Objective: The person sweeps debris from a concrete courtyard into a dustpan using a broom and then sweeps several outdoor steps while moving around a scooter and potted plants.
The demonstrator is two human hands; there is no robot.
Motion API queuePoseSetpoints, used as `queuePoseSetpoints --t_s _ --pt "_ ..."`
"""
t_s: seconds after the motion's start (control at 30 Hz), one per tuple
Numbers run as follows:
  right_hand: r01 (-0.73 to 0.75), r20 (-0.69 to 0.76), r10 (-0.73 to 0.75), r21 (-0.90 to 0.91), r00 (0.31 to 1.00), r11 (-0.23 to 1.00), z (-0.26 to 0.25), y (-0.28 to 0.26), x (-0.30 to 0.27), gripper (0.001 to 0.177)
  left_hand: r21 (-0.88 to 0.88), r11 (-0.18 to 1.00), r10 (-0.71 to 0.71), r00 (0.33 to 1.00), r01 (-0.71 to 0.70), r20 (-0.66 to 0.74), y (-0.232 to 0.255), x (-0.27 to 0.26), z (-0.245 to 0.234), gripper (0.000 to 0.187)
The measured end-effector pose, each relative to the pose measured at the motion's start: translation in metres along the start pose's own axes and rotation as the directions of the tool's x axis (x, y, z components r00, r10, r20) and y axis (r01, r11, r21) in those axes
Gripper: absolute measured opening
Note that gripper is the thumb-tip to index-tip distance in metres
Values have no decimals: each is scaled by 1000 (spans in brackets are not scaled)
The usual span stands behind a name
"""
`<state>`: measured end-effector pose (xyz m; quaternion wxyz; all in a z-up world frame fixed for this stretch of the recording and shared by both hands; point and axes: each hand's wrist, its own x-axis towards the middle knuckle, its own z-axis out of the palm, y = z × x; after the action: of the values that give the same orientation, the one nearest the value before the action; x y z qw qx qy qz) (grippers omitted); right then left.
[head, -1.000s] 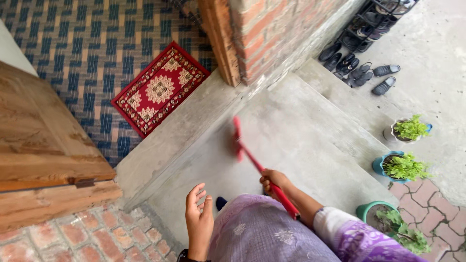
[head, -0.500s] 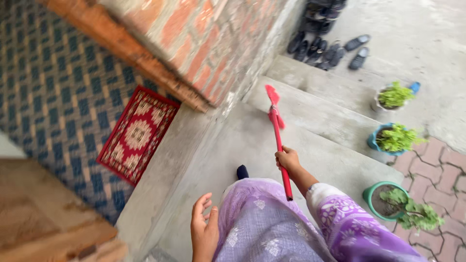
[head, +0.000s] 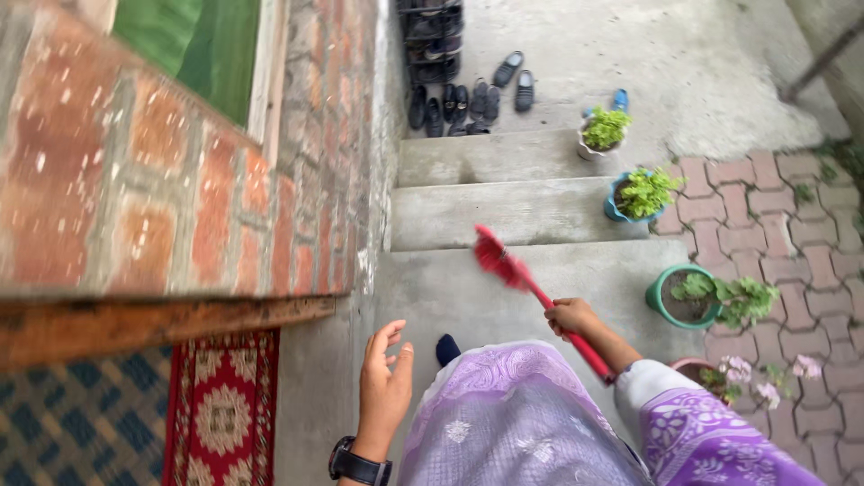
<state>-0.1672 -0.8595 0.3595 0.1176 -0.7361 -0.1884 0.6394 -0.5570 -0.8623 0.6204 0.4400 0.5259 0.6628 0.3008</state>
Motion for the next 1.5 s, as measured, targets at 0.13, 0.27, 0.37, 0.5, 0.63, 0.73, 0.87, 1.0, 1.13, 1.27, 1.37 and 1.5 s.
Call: queuePoseSetpoints --t_s 0.13,0.27,0.37,0.5,0.63,0.73,0.87,1.0,1.13,1.27,1.37,1.5 --pt "34 -227 5 169 974 985 15 21 -60 49 75 997 16 987 -28 157 2 50 -7 35" --pt "55 -260 113 561 959 826 24 56 -115 26 81 991 74 942 -106 328 20 87 10 34" --pt "102 -299 259 811 918 576 44 84 -131 14 105 977 125 898 -186 423 40 103 31 33" --pt "278 -340 487 940 805 197 61 104 -98 10 95 958 181 829 -270 528 57 128 49 33" --pt "427 -267 729 904 631 -39 35 83 -49 11 126 948 158 779 -291 607 58 157 56 34" --pt "445 -262 711 892 652 -79 18 46 -1 15 189 928 135 762 -322 634 43 192 58 35" --pt "334 -255 507 940 824 -70 31 -60 69 11 205 924 113 744 -322 659 37 263 65 36" --pt "265 -247 275 964 929 -31 23 -155 111 7 269 906 56 723 -326 688 64 338 84 38" --pt "301 -303 111 953 946 38 -8 -201 97 6 196 900 135 678 -389 722 100 393 112 34" --pt "349 -350 152 936 924 39 -28 -214 33 29 142 911 123 583 -388 803 113 433 157 35" --pt "383 -362 349 924 865 8 -25 -204 18 55 144 896 96 500 -420 860 108 473 199 34" --pt "466 -396 561 884 727 19 -2 -177 76 61 38 830 175 325 -557 929 88 533 268 35"
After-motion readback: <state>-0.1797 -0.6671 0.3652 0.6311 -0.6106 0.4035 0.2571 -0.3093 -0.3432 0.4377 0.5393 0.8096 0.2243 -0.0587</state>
